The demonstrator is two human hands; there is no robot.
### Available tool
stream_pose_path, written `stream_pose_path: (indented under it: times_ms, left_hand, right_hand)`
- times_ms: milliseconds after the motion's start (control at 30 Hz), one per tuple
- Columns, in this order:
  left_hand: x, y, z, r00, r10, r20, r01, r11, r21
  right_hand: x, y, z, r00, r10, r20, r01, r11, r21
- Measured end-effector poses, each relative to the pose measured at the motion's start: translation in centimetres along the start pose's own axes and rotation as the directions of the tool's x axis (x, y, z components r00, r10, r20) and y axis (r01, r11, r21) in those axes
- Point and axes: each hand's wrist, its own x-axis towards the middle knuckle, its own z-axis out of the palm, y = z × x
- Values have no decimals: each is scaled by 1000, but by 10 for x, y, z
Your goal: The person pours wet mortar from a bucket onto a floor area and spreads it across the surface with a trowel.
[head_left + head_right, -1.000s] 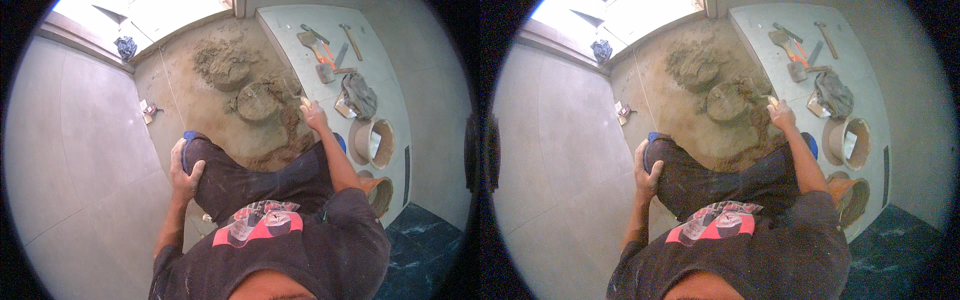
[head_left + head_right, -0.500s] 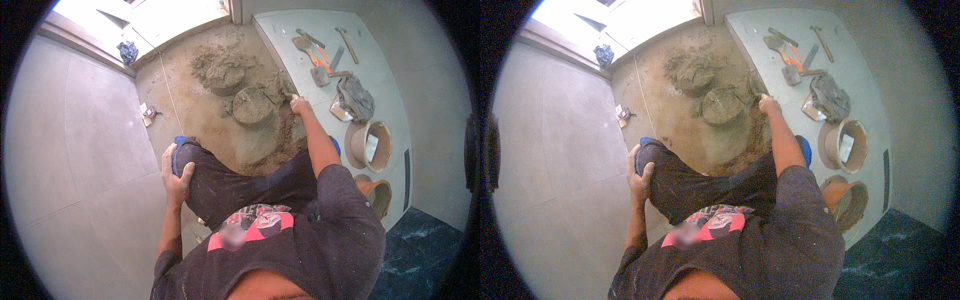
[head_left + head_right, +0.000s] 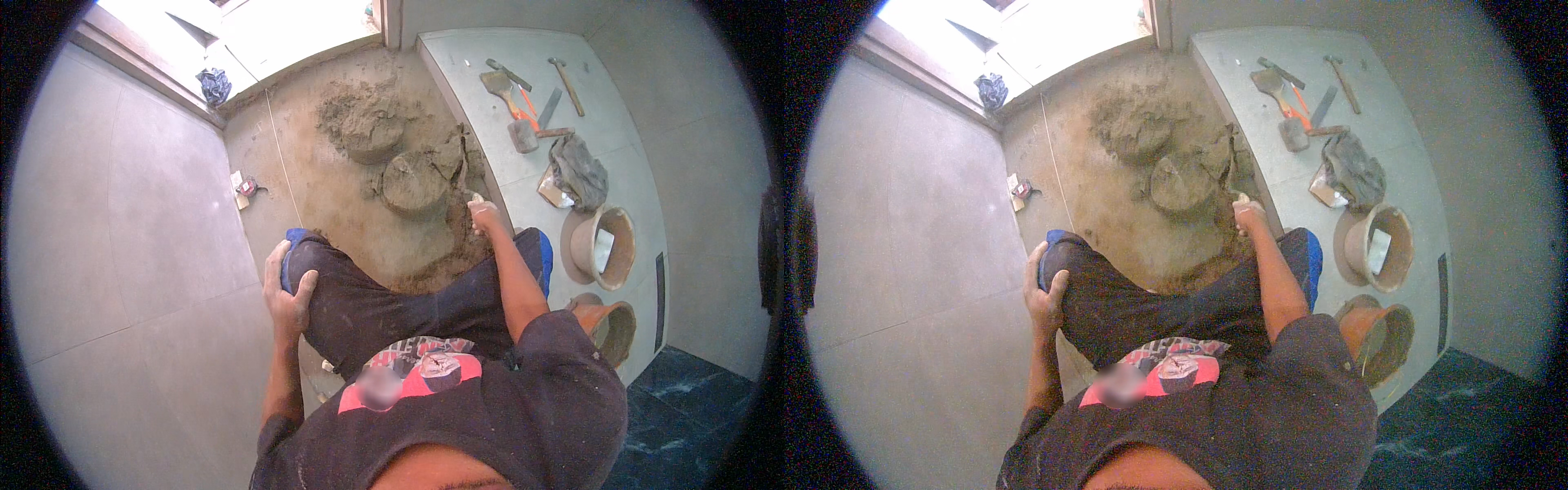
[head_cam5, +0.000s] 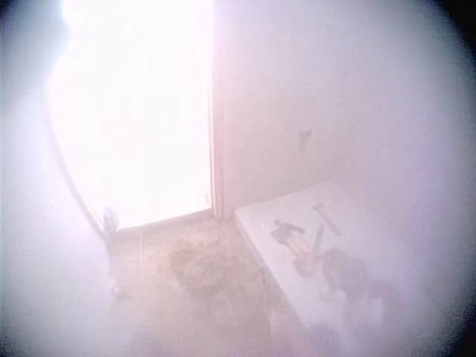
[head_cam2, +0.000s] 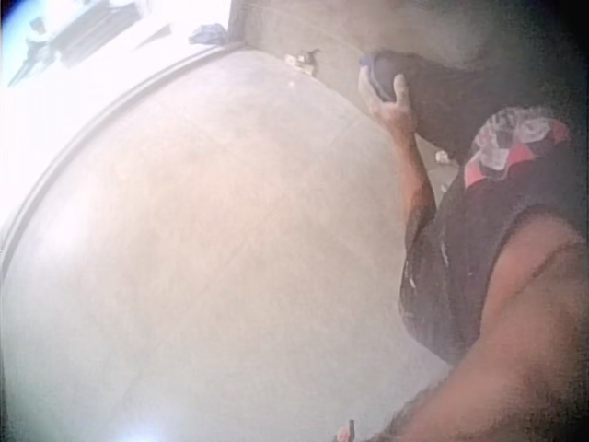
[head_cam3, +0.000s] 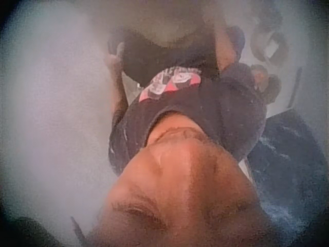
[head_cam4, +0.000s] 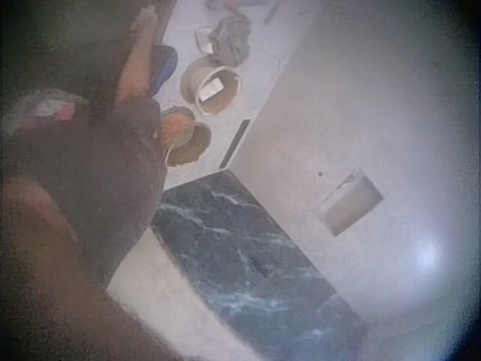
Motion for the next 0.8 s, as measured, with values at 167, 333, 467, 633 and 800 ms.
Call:
stream_pose_path:
  times_ms: [167,333,467,633,800]
  left_hand:
    - [9,-8,3,999,32,26,-31,999,-23]
    - [7,-14,-5,999,14,36,-13,1000,-8]
    - [16,-10,14,993,65,98,-61,997,-43]
    - [14,-6,0,998,38,56,-34,997,-67]
    - [24,-2,8,991,100,87,-99,995,-14]
  right_hand:
    - [4,26,-22,840,-419,-345,255,866,-431]
    - [-2,-33,-34,961,-72,-267,-26,937,-348]
    - [70,40,-28,964,-155,-214,21,852,-523]
    - [39,-43,-29,973,-193,-125,130,909,-396]
    - [21,-34,-39,992,-70,-107,20,910,-415]
